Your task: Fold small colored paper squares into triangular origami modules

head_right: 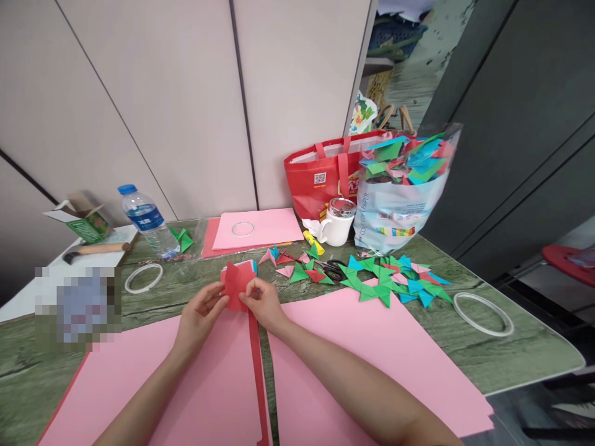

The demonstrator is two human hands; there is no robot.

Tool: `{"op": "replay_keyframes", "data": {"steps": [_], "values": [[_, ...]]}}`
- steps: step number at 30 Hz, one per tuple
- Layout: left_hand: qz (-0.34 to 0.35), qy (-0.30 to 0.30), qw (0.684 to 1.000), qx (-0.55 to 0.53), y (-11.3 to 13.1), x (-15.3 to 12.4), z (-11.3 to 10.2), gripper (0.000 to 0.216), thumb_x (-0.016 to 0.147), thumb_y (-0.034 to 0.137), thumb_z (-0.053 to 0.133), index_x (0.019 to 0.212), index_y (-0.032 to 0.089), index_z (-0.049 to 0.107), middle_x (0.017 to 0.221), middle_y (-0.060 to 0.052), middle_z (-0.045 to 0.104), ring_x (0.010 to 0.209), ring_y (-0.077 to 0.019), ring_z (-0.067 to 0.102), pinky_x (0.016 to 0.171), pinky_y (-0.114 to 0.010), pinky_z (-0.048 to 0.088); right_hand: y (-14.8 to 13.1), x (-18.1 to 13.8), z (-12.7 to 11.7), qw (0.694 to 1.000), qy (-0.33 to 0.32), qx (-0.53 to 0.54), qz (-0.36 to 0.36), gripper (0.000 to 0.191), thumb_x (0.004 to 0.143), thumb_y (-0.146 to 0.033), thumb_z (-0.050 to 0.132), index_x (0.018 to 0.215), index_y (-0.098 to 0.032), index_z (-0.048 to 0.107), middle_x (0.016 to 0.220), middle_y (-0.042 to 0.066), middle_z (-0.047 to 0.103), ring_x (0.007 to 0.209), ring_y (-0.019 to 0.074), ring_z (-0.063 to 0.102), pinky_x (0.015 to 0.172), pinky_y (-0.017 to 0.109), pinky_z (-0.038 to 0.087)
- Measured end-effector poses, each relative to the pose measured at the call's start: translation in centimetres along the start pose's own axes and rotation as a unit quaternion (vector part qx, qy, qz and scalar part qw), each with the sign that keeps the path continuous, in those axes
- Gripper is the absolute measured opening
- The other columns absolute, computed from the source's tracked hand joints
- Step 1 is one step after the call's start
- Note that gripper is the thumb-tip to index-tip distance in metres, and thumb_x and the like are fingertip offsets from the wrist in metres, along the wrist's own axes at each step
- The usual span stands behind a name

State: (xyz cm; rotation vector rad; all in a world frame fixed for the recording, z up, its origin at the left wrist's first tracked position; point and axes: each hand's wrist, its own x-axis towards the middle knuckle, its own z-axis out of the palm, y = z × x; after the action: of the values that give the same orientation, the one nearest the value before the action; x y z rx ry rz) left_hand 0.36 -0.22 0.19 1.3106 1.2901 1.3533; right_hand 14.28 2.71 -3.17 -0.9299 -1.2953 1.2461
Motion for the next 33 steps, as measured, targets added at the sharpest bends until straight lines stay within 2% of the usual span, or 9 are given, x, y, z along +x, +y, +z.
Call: {"op": "replay_keyframes", "data": {"steps": [3,6,11,16,21,27,33], "values": [[-0.016,-0.002,0.999,-0.037,0.0,0.1,0.0,0.039,0.063,0.030,0.064,0.098,0.020,0.049,0.094,-0.007,0.064,0.085,-0.0209,0.062,0.072,-0.030,0.048,-0.5,-0.2,0.0,0.999,-0.029,-0.023,-0.032,0.009,0.069,-0.021,0.052,0.064,-0.018,0.059,0.066,-0.001,0.057,0.059,0.0117,0.051,0.056,0.023,0.040],[-0.012,-0.001,0.998,-0.069,0.1,0.1,-0.3,0.038,0.065,0.028,0.062,0.098,0.023,0.044,0.086,-0.003,0.064,0.073,-0.0181,0.064,0.063,-0.029,0.049,-1.0,-0.3,0.0,0.997,-0.051,-0.039,-0.038,0.021,0.069,-0.015,0.047,0.077,-0.020,0.066,0.073,0.000,0.062,0.067,0.0139,0.054,0.062,0.025,0.041],[0.012,0.009,1.000,0.022,-0.1,0.3,-0.8,0.009,0.064,0.024,0.062,0.071,0.019,0.060,0.073,-0.001,0.064,0.070,-0.0155,0.061,0.064,-0.022,0.047,-0.8,-0.2,-0.1,0.996,-0.066,-0.056,-0.017,0.036,0.063,-0.006,0.042,0.084,-0.021,0.067,0.072,-0.001,0.064,0.058,0.0120,0.053,0.058,0.024,0.043],[-0.022,0.013,0.998,0.055,0.0,0.4,-1.1,0.024,0.064,0.027,0.062,0.084,0.017,0.067,0.080,-0.004,0.069,0.073,-0.0186,0.062,0.066,-0.026,0.047,0.2,-0.1,-0.2,0.995,-0.085,-0.050,-0.035,0.043,0.059,-0.003,0.039,0.087,-0.022,0.067,0.085,0.001,0.063,0.070,0.0127,0.056,0.064,0.024,0.046],[-0.047,0.051,0.996,0.063,0.1,0.6,-1.4,0.026,0.060,0.027,0.065,0.083,0.015,0.068,0.075,-0.005,0.070,0.067,-0.0179,0.062,0.060,-0.025,0.047,0.5,-0.1,0.1,0.991,-0.132,0.000,-0.023,0.034,0.065,-0.008,0.047,0.090,-0.021,0.065,0.086,0.002,0.061,0.060,0.0093,0.056,0.057,0.022,0.046],[-0.037,0.076,0.996,0.035,-0.1,0.5,-1.4,0.022,0.060,0.025,0.065,0.079,0.015,0.068,0.075,-0.005,0.070,0.063,-0.0152,0.061,0.055,-0.021,0.046,-0.3,-0.4,0.0,0.992,-0.123,-0.040,-0.003,0.027,0.060,-0.014,0.062,0.085,-0.021,0.067,0.095,0.003,0.056,0.065,0.0107,0.057,0.060,0.024,0.047],[-0.039,0.043,0.997,0.047,-0.1,0.5,-1.2,0.027,0.060,0.026,0.066,0.085,0.015,0.069,0.084,-0.007,0.070,0.072,-0.0178,0.062,0.063,-0.024,0.047,-1.3,-0.6,0.0,0.991,-0.074,-0.096,-0.048,0.012,0.058,-0.025,0.070,0.069,-0.020,0.069,0.072,0.001,0.063,0.071,0.0154,0.055,0.067,0.027,0.045]]}}
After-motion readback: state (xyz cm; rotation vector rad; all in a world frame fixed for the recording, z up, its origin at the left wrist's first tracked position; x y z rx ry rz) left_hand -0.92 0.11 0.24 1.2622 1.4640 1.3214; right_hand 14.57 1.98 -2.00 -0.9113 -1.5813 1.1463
